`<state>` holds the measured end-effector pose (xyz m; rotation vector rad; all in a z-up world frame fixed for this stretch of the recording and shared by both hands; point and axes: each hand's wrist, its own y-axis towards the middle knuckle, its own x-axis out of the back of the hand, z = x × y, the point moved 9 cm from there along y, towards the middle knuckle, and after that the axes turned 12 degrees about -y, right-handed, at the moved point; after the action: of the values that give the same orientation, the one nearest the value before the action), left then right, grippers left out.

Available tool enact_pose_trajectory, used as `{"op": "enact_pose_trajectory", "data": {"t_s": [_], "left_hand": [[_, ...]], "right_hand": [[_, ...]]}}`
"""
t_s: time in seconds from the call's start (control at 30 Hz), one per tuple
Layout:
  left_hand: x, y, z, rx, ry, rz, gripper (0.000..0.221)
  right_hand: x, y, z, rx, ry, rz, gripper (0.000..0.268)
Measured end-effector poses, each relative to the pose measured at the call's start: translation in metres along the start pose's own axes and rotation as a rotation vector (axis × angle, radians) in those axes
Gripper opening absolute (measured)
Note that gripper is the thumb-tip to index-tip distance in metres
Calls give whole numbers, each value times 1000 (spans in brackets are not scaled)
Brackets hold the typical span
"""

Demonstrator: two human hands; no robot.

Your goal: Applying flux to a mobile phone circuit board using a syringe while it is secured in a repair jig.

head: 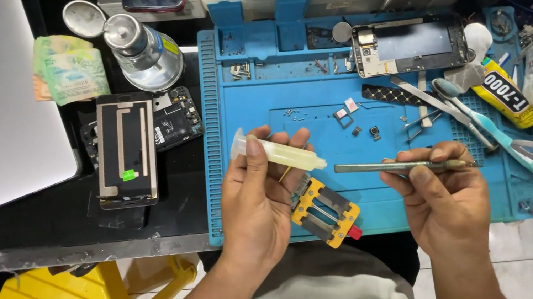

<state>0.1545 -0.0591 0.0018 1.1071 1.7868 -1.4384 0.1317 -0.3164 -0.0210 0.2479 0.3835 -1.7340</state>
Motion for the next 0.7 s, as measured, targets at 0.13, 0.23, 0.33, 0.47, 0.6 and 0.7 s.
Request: {"op": "enact_pose_trajectory", "data": {"t_s": [0.13,0.23,0.33,0.47,0.6,0.7], "left_hand": [[-21,-14,-12,-221,369,221,34],[-52,-36,-25,-593,949,480,28],[-70,-55,-15,-803,1214,763,31],[-70,-59,-2,-867,1326,830,42],[-80,-69,9,-1070,1466,818,27],[-81,-81,14,-1314,1632,666,22]], "right_hand": [[-9,-7,18,111,-111,-71,20],[-27,-24,58,303,-150,-84,18],[-19,-43,77,563,-368,-94,25],[-45,-72,95,503,-712,-212,28],[-61,-70,88,654,-805,-159,28],[-54,-71,73,650,-764,-174,25]]}}
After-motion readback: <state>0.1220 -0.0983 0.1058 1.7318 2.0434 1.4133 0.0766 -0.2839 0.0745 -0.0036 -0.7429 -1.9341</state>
